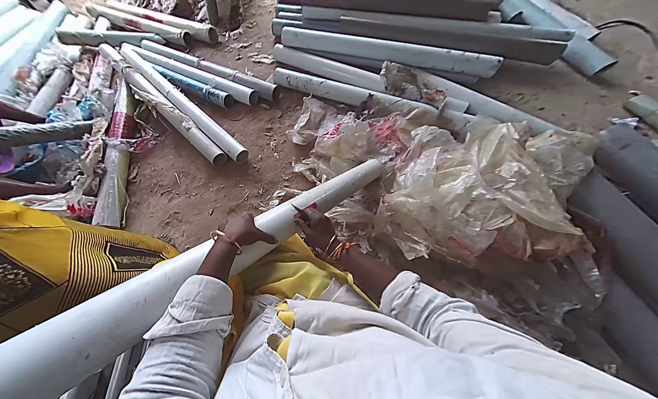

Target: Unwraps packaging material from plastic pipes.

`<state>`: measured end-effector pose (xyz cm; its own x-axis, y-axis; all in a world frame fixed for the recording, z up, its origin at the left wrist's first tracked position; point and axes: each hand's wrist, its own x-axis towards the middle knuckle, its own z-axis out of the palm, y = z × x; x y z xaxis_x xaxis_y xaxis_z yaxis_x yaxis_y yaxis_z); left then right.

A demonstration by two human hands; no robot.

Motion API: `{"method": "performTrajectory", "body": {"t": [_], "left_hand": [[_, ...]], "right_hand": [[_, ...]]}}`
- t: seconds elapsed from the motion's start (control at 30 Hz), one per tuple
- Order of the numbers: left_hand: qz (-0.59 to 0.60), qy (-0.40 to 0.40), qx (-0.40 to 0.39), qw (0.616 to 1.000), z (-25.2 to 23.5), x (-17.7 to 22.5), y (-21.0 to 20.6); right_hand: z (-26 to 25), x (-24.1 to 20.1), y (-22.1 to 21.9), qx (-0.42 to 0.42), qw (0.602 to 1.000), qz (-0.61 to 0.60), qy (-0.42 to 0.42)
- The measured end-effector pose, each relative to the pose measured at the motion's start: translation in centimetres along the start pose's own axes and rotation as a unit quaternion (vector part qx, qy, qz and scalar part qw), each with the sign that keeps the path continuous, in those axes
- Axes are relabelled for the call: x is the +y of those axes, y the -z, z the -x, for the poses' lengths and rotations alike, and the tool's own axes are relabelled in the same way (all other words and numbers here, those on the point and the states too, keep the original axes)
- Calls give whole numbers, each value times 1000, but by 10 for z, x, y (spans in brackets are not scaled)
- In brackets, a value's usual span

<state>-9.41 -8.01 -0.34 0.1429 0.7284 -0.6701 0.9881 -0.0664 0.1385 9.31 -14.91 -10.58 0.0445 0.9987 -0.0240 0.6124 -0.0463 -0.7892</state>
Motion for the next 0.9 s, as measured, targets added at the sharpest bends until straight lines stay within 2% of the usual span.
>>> {"method": "performTrajectory", "body": {"t": [0.1,0.23,0.4,0.5,0.57,0.6,0.67,0.77,0.9], "left_hand": [[17,2,-4,1000,-4,-3,2],[28,5,-7,1000,-9,-4,4],[24,-1,-16,1000,-8,-2,7],[13,-2,-17,1000,-11,-1,5],[9,2,-20,1000,-12,-3,6],[9,2,-20,1000,-12,-4,6],[14,-1,-21,1000,-15,-4,7],[28,1,-27,999,-15,-3,7],[45,2,-36,998,-7,0,14]], "right_hand": [[-6,-3,5,-18,999,26,5],[-10,-8,12,-3,997,44,-69],[-23,24,35,40,987,58,-146],[-33,44,38,58,965,-53,-252],[-35,54,31,129,911,-213,-328],[-33,53,30,152,891,-266,-334],[-23,43,24,137,909,-276,-282],[-2,16,2,59,950,-226,-209],[8,-2,-14,78,981,-129,-120]]}}
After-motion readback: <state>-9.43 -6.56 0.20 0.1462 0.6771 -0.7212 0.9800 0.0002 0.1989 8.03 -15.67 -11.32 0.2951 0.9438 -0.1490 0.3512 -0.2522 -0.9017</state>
